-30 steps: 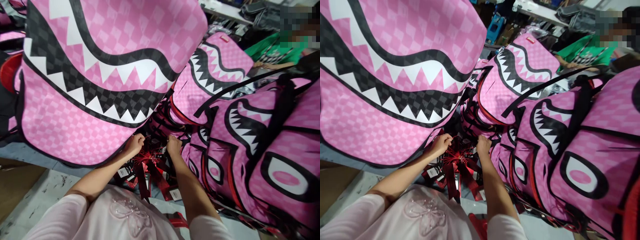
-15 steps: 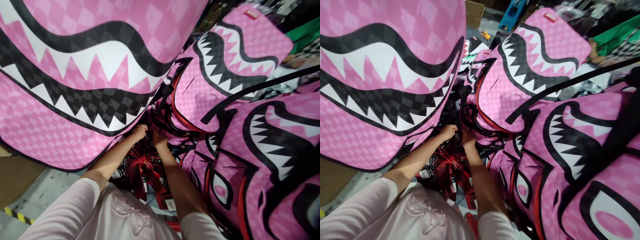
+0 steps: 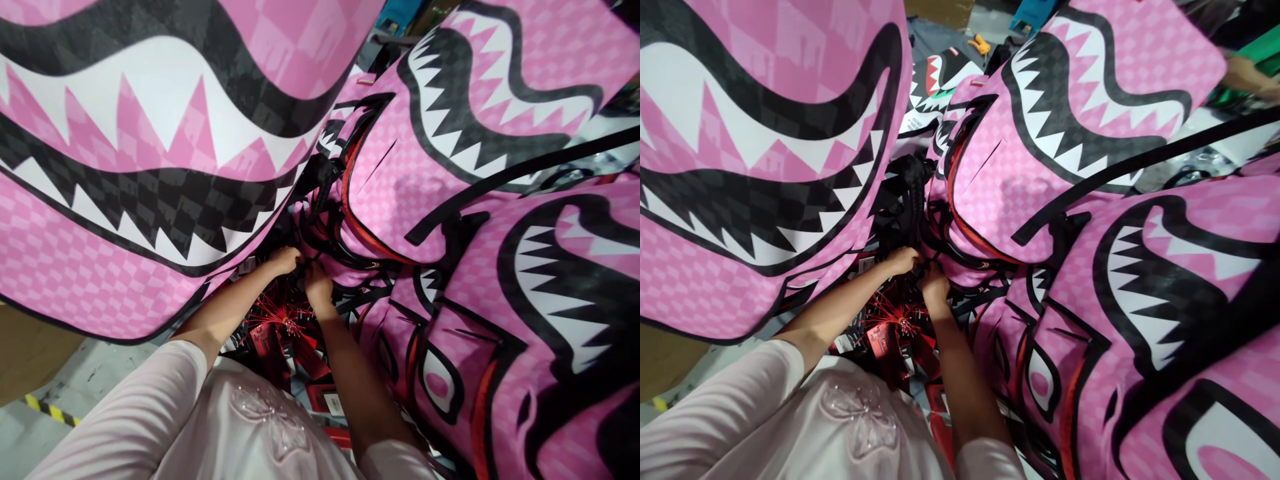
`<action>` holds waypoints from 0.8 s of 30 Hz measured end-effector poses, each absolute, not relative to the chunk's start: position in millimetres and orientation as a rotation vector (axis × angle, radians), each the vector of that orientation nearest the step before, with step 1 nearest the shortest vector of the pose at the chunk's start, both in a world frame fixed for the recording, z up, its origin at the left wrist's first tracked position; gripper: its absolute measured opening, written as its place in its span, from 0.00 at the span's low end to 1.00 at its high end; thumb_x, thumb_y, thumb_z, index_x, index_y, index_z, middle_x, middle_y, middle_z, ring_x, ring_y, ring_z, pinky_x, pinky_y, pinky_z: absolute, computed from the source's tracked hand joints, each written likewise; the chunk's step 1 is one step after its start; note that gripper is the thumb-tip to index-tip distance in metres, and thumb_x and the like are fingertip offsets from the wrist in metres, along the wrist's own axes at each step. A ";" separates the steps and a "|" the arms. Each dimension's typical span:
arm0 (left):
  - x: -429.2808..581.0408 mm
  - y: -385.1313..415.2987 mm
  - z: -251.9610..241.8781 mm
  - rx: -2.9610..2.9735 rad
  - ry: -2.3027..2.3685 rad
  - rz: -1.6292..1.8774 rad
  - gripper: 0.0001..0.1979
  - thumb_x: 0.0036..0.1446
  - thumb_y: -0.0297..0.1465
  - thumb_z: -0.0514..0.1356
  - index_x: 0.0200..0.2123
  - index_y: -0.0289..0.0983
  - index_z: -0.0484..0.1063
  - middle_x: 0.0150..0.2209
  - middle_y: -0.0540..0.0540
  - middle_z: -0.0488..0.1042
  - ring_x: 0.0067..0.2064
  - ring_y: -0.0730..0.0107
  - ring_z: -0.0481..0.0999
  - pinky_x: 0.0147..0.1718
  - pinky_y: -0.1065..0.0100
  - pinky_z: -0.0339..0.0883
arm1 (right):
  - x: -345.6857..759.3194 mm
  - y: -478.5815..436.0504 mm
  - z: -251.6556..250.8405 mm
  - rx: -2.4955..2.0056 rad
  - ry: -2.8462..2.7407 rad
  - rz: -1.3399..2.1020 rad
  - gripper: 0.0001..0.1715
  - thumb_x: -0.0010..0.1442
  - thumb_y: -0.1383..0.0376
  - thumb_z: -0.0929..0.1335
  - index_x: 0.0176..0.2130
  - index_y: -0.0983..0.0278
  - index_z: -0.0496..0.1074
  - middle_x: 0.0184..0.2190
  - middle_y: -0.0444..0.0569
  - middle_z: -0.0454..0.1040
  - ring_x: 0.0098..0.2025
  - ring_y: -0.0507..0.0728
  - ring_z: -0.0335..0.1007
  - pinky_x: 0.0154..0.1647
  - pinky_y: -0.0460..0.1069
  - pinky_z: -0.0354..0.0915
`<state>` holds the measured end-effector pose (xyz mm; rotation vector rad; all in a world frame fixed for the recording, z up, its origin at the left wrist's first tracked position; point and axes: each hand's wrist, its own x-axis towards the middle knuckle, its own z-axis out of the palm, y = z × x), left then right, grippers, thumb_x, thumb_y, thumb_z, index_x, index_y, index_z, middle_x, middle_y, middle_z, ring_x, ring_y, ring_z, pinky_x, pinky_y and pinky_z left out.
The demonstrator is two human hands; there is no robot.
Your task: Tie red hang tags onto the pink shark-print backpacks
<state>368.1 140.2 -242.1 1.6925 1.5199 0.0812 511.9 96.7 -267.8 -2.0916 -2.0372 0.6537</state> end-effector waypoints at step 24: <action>328.3 120.4 -246.8 1.461 1.396 0.514 0.19 0.45 0.19 0.64 0.42 0.35 0.72 0.39 0.49 0.77 0.39 0.73 0.75 0.39 0.73 0.67 | 510.9 103.6 -272.3 -1.586 -1.318 0.976 0.17 0.60 0.56 0.62 0.38 0.64 0.72 0.25 0.48 0.76 0.26 0.57 0.72 0.25 0.48 0.62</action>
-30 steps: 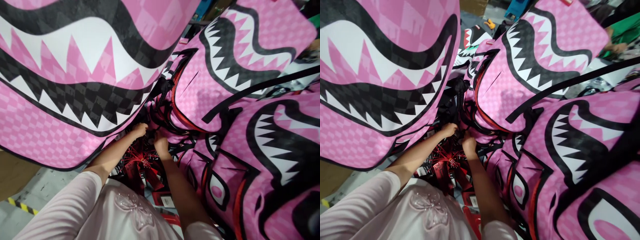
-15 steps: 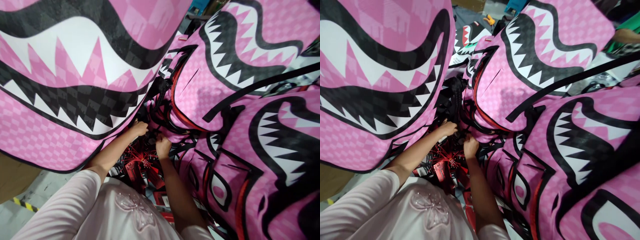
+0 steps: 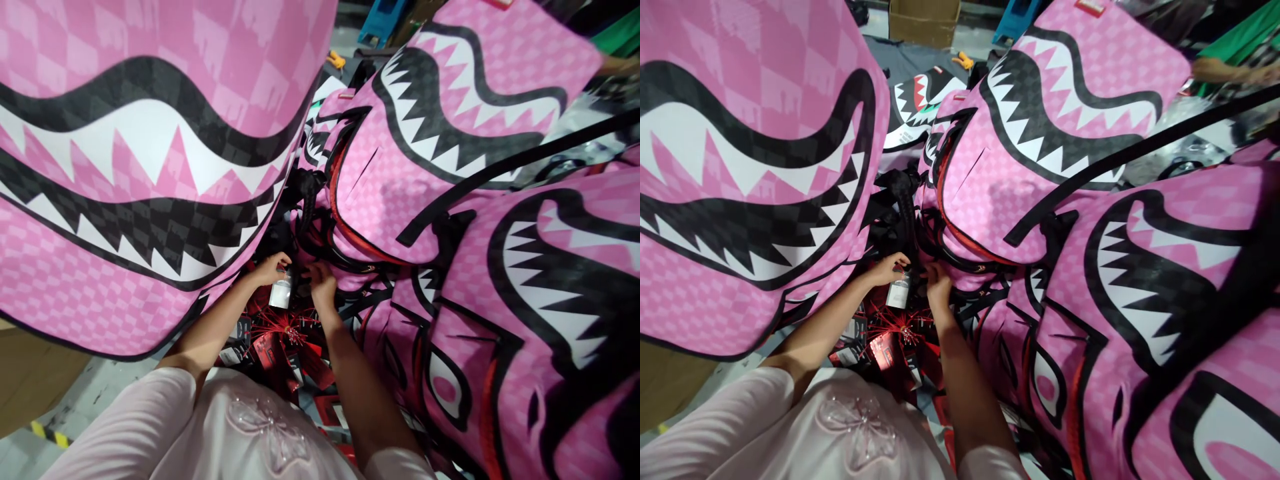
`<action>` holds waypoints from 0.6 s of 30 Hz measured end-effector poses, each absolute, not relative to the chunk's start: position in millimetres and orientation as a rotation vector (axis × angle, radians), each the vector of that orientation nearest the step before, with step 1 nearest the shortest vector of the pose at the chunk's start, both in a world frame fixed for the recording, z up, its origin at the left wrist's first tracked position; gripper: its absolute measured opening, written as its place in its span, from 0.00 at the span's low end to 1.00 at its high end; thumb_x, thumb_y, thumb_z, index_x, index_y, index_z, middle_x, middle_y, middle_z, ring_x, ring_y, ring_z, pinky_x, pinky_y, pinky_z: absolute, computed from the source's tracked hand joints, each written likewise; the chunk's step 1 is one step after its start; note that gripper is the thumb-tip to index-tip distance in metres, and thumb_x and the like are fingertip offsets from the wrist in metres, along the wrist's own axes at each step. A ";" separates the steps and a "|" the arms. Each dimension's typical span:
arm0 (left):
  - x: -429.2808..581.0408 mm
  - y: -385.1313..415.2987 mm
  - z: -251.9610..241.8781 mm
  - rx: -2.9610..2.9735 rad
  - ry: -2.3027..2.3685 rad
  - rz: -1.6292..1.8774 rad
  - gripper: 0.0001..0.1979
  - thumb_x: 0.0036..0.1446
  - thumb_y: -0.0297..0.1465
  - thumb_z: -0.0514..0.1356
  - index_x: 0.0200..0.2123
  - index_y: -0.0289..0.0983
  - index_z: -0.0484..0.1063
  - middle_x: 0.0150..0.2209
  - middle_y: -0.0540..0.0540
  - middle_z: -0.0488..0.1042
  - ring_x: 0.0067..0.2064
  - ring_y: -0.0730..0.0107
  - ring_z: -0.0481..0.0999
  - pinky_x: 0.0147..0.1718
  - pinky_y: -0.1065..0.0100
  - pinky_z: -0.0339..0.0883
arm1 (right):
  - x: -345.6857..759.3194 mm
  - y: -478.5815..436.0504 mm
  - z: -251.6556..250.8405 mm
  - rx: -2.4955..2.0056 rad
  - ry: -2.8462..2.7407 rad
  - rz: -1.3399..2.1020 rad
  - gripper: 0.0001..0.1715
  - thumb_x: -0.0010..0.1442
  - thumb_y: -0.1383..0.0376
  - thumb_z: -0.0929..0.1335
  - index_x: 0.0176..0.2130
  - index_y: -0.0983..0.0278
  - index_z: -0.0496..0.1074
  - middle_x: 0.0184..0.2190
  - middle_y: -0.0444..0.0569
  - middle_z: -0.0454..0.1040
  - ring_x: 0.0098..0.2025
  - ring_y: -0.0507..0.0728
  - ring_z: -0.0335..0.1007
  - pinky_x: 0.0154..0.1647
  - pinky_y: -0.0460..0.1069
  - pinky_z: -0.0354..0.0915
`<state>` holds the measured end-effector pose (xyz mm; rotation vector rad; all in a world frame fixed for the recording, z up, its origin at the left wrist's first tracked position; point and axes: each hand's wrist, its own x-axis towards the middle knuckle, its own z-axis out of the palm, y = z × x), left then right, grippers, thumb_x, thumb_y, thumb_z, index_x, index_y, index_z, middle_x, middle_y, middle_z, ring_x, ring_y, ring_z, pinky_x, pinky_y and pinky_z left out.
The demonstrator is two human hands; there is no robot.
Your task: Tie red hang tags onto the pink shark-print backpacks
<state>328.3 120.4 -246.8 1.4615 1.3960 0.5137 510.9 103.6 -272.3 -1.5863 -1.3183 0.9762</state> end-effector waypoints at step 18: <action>359.5 125.6 -254.8 1.577 1.375 0.722 0.04 0.57 0.28 0.60 0.34 0.36 0.75 0.29 0.50 0.76 0.29 0.74 0.73 0.32 0.71 0.65 | 517.8 120.6 -269.6 -1.543 -1.248 1.283 0.14 0.54 0.54 0.65 0.36 0.62 0.69 0.27 0.48 0.76 0.26 0.55 0.71 0.23 0.48 0.63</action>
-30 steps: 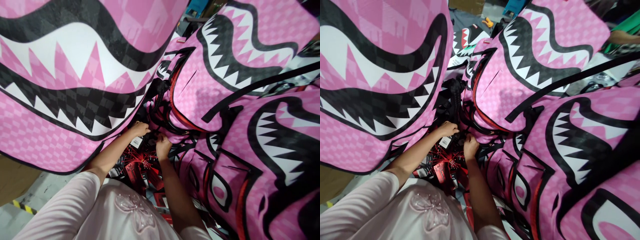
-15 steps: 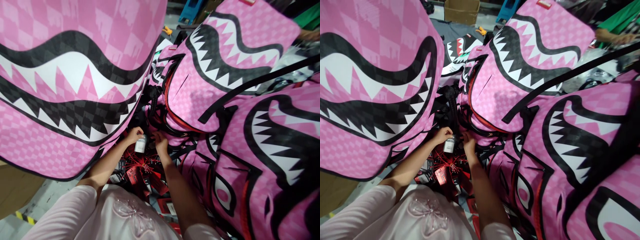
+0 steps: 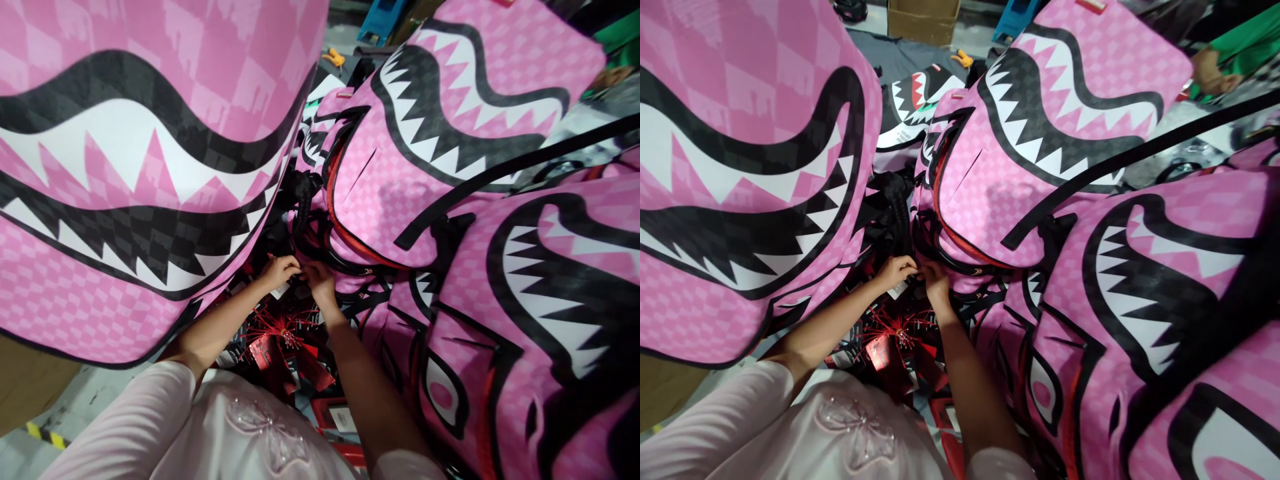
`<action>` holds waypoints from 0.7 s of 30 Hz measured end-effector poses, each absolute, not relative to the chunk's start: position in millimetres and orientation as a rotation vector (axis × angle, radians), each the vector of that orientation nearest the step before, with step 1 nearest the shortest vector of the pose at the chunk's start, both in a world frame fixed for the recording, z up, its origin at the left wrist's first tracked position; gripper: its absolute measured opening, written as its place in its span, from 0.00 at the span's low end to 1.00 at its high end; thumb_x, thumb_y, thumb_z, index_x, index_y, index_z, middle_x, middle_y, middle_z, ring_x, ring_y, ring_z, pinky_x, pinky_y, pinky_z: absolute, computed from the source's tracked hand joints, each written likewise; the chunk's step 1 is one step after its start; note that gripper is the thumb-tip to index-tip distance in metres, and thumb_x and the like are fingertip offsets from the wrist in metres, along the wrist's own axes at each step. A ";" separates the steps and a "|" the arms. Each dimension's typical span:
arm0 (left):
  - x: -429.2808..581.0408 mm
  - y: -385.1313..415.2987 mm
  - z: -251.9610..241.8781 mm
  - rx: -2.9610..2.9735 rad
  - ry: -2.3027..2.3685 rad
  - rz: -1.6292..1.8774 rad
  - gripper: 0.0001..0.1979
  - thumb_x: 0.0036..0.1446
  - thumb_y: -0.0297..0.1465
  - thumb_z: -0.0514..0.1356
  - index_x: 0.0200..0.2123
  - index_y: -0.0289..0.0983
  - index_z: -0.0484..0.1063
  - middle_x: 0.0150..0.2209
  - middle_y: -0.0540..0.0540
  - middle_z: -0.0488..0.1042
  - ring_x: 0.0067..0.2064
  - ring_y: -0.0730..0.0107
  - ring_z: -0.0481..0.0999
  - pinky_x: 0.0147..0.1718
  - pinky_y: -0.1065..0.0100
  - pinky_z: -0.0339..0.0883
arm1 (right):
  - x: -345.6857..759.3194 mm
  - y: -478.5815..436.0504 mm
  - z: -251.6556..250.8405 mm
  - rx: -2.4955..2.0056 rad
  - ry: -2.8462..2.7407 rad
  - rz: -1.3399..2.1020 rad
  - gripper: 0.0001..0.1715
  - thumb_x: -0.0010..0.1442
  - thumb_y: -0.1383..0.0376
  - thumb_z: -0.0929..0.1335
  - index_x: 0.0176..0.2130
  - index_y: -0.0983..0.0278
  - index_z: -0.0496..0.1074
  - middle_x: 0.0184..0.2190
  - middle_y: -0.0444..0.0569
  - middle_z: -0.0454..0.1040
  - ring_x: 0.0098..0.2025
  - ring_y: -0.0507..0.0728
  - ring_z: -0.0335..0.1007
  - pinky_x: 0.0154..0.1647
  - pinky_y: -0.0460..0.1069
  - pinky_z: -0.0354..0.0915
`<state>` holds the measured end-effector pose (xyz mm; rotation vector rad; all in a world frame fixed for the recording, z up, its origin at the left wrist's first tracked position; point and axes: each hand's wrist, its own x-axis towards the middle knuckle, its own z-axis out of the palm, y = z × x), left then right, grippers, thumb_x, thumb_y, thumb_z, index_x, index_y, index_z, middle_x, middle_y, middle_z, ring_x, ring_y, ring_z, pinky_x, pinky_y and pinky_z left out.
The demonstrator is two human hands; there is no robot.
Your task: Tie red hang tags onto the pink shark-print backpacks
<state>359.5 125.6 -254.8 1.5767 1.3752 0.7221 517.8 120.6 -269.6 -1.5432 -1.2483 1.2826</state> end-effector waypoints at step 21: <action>344.3 130.6 -252.7 1.877 1.426 0.362 0.08 0.58 0.31 0.58 0.35 0.42 0.79 0.38 0.52 0.80 0.40 0.71 0.77 0.39 0.73 0.63 | 521.1 129.6 -265.1 -1.511 -1.749 1.332 0.08 0.51 0.64 0.63 0.25 0.60 0.71 0.18 0.45 0.68 0.23 0.55 0.64 0.23 0.48 0.58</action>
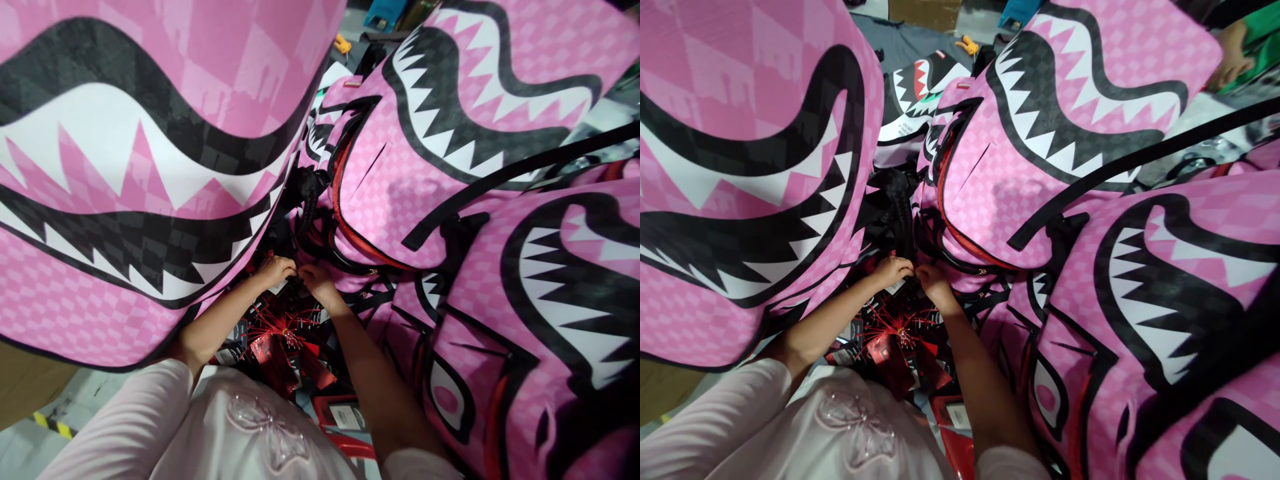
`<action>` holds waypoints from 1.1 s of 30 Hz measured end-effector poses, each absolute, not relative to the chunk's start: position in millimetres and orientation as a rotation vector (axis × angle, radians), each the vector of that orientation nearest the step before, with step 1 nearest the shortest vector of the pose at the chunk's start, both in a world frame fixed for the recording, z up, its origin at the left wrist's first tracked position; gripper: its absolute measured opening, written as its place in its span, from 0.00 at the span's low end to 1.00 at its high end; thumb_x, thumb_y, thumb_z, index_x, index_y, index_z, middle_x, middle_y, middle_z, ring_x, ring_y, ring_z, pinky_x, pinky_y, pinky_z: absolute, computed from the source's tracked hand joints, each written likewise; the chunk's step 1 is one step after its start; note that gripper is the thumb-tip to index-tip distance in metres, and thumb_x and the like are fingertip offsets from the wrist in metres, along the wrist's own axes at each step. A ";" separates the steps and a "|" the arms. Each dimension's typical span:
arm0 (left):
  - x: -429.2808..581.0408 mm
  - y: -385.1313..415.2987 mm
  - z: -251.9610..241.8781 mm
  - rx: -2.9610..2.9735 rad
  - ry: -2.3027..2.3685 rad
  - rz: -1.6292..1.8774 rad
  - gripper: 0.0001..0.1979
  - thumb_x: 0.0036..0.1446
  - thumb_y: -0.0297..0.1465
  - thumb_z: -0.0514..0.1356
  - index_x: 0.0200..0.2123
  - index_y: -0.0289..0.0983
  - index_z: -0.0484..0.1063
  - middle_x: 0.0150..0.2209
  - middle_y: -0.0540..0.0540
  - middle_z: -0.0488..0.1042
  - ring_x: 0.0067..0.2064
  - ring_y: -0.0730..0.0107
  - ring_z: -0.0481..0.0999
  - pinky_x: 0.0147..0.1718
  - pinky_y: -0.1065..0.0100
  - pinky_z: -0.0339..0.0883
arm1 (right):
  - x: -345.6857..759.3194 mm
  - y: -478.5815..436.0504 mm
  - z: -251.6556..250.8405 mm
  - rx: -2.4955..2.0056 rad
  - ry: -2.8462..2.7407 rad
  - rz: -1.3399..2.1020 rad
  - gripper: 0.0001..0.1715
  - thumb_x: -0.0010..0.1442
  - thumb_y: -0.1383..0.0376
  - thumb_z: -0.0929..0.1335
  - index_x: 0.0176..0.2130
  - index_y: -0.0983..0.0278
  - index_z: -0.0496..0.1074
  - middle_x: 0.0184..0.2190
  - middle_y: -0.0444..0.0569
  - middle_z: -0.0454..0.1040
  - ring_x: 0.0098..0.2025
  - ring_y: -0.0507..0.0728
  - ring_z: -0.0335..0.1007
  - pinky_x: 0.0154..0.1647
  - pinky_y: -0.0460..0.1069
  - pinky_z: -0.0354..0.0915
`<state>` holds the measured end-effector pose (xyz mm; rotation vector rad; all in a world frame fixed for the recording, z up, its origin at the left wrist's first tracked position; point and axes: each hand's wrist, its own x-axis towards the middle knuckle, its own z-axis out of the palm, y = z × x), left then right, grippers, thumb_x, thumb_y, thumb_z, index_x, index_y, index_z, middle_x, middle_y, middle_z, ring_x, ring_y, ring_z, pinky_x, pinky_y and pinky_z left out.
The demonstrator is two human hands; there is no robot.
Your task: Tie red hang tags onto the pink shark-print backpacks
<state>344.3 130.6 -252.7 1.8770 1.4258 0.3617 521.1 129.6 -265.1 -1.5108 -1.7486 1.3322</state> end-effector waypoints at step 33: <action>355.3 122.6 -231.0 1.960 1.635 0.031 0.11 0.60 0.26 0.53 0.39 0.40 0.74 0.36 0.43 0.79 0.41 0.60 0.77 0.38 0.66 0.64 | 506.3 138.1 -281.6 -1.566 -1.742 1.213 0.02 0.48 0.64 0.66 0.26 0.60 0.68 0.20 0.42 0.70 0.24 0.54 0.66 0.25 0.47 0.59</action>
